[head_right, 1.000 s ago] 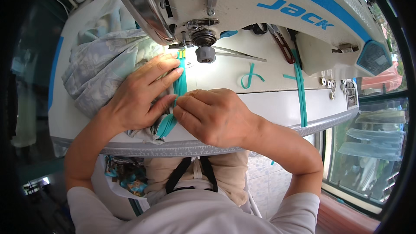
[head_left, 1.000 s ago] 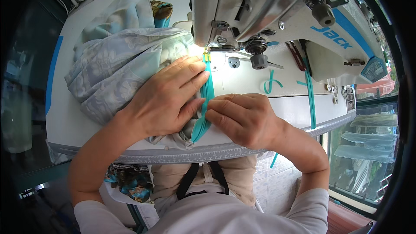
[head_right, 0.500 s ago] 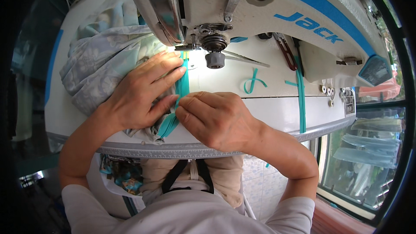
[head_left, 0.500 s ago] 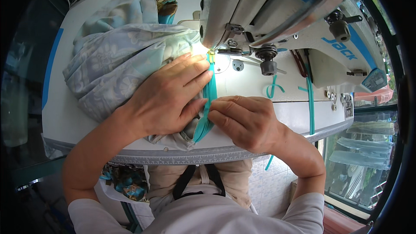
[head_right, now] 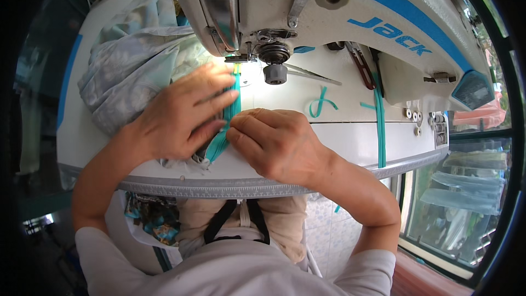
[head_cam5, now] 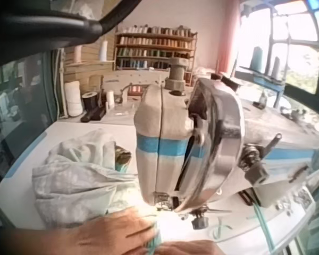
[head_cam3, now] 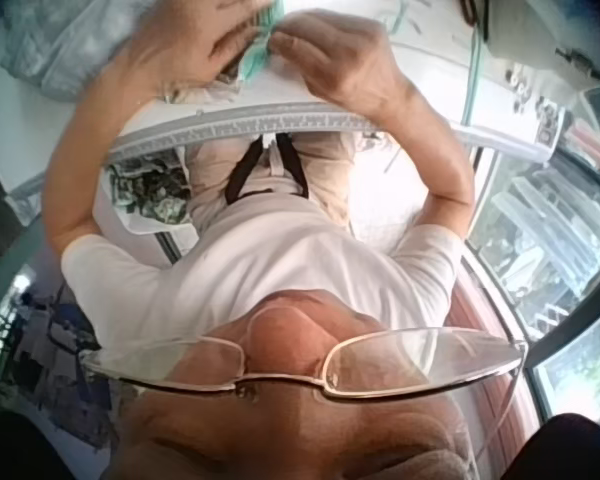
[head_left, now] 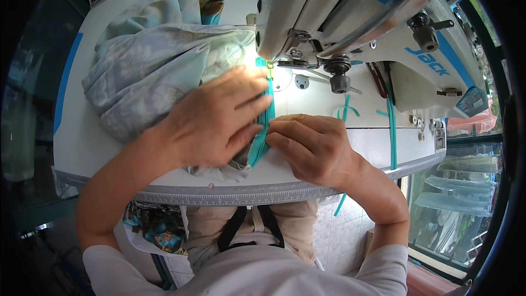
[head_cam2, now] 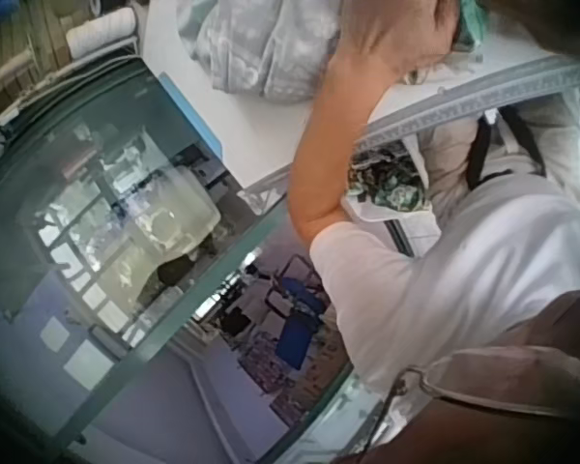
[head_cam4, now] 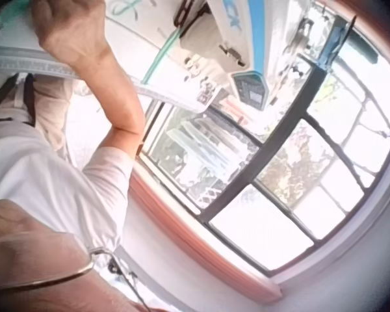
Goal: The person sews a teal zipper onto a patterned fabric item using a sewing machine. They guide the fabric under the needle, trim excess threads with scissors, and inspect the stitching. The person then picks up another fabric piece from the floor and continues sewing.
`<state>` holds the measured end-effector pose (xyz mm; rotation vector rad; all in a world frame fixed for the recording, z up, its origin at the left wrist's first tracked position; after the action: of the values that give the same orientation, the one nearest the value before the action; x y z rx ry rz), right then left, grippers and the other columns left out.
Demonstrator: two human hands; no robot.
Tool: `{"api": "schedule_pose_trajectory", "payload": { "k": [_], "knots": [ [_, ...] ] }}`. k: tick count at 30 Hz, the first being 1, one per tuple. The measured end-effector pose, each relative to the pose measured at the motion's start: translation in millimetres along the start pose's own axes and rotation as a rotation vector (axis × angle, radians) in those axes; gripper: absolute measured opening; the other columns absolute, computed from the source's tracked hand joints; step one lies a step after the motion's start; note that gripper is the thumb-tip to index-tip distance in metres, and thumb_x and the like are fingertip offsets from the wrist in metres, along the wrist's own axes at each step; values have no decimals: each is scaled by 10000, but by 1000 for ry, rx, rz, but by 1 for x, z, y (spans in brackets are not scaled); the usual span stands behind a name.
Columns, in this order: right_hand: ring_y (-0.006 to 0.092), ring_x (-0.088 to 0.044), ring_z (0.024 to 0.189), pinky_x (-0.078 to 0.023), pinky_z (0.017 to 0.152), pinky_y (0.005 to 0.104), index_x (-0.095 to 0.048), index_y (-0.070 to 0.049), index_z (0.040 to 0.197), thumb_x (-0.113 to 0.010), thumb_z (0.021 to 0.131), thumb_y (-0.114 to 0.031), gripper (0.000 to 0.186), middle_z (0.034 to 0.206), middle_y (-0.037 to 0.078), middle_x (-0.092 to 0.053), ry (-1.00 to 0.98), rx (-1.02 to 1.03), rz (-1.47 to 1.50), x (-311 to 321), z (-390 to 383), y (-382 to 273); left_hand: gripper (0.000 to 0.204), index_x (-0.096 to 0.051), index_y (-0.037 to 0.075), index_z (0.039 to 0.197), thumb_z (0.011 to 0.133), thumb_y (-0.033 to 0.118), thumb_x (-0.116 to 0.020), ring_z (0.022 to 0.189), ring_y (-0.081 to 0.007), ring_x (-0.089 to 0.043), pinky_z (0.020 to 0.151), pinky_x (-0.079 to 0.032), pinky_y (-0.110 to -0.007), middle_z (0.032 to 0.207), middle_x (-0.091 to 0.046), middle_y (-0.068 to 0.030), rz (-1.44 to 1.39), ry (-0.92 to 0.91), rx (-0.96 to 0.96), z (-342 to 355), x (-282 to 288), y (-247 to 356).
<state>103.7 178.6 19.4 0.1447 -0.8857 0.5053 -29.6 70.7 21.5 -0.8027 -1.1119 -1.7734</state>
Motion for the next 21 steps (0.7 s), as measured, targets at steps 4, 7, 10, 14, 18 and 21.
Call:
{"api": "schedule_pose_trajectory", "payload": {
  "k": [4, 7, 10, 14, 18, 21],
  "knots": [
    [211, -710, 794, -586, 590, 313, -669, 3, 941, -689, 685, -81, 270, 936, 82, -681, 0, 0, 1, 1, 2, -2, 509, -653, -38, 1285, 808, 107, -757, 1313, -430, -561, 1167, -413, -543, 1367, -593, -225, -29, -21, 22, -7, 0, 7],
    [204, -702, 785, -576, 579, 311, -666, -1, 943, -689, 684, -88, 274, 929, 75, -671, -19, -7, -20, 1, 2, -2, 517, -654, -36, 1289, 799, 92, -762, 1319, -427, -559, 1173, -403, -558, 1374, -591, -224, -45, -25, 32, -7, -1, 6],
    [194, -693, 770, -563, 562, 312, -659, -7, 941, -686, 685, -86, 270, 911, 64, -653, -3, -18, -14, 0, 1, 1, 513, -655, -35, 1287, 798, 75, -761, 1316, -423, -561, 1173, -402, -562, 1371, -593, -222, -43, -12, 28, -5, -1, 3],
    [185, -688, 764, -554, 550, 311, -648, -15, 935, -685, 687, -86, 260, 894, 53, -638, -30, -45, -17, -1, 3, 5, 494, -657, -31, 1285, 815, 89, -752, 1311, -420, -563, 1176, -396, -567, 1365, -596, -218, -36, -10, 24, -3, -1, -1],
    [183, -688, 778, -557, 554, 310, -646, -23, 935, -685, 698, -84, 248, 895, 50, -641, -27, -59, -26, -4, 6, 9, 473, -660, -28, 1278, 833, 106, -744, 1300, -423, -565, 1176, -394, -566, 1357, -599, -216, -16, -3, 15, -1, 0, -7],
    [185, -694, 802, -564, 564, 309, -649, -27, 941, -686, 712, -84, 239, 906, 50, -646, -42, -74, -36, -5, 6, 11, 458, -660, -27, 1274, 846, 114, -737, 1292, -426, -566, 1175, -395, -558, 1352, -600, -214, -5, 6, 5, 1, 0, -11]
  ]
}}
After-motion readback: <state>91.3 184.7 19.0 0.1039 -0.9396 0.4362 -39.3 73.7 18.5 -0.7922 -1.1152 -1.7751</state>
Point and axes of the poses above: each hand's wrist, its own z-axis towards the middle knuckle, its own x-axis out of the back of the hand, y = z × x, the point moved 5 cm from there along z, towards the middle knuckle
